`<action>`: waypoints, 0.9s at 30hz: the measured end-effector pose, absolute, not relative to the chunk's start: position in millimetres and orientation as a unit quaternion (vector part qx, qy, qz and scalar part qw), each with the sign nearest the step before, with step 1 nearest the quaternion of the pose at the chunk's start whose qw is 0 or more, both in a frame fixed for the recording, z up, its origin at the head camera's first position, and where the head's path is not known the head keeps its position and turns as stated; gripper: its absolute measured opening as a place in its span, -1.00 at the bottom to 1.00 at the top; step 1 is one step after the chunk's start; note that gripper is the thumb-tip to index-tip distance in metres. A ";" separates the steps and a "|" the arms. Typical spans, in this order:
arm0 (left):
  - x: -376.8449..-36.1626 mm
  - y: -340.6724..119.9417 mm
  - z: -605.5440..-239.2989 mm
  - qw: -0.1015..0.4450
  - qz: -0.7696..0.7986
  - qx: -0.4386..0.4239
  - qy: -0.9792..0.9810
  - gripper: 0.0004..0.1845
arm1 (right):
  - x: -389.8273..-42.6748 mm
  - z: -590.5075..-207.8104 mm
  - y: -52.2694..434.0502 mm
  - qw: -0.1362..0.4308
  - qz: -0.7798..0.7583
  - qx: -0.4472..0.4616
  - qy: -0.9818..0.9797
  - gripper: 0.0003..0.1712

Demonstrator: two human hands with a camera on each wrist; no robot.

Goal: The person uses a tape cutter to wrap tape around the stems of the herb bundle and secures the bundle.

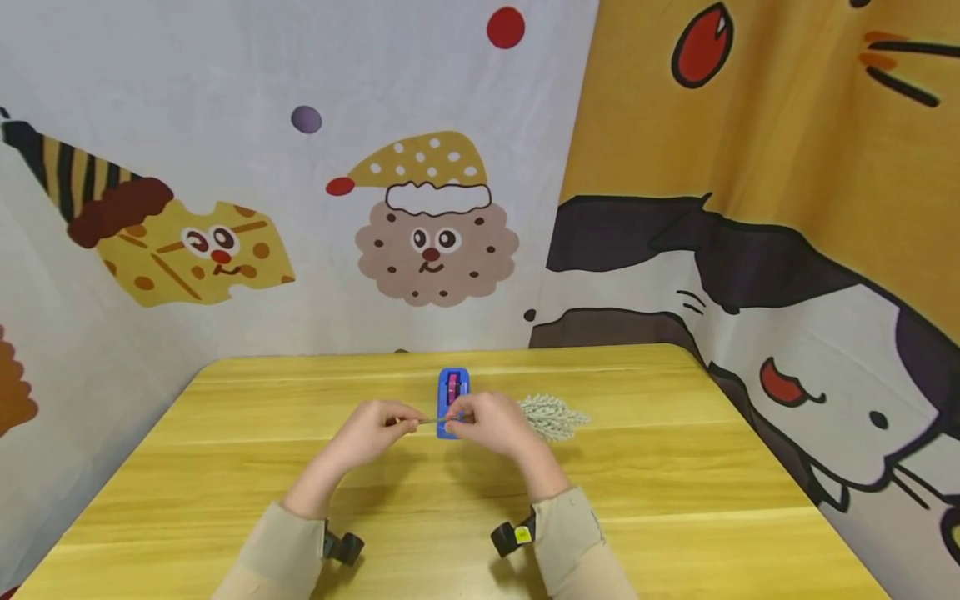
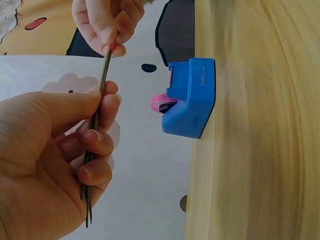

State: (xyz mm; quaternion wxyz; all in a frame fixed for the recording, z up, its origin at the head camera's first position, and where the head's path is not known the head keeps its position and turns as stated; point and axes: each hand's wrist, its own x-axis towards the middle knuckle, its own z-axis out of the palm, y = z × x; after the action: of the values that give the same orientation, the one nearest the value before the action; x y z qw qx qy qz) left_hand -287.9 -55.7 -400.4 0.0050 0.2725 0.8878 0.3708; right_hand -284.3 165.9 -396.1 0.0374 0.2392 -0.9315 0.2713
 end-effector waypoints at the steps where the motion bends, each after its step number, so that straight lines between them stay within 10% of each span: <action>1: -287.8 -55.7 -400.2 0.005 0.372 0.273 0.887 -0.81 | -284.1 -396.1 165.4 0.035 0.268 0.235 -0.933 -0.88; 27: -288.2 -56.9 -399.9 0.009 0.389 0.284 0.876 -0.80 | -282.5 -395.8 164.5 0.081 0.257 0.254 -0.929 -0.92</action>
State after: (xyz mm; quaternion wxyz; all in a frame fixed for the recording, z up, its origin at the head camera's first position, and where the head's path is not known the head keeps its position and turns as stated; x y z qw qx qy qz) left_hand -288.2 -56.9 -399.9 0.0088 0.2836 0.8764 0.3891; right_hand -282.5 164.5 -395.8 0.0809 0.2539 -0.9290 0.2570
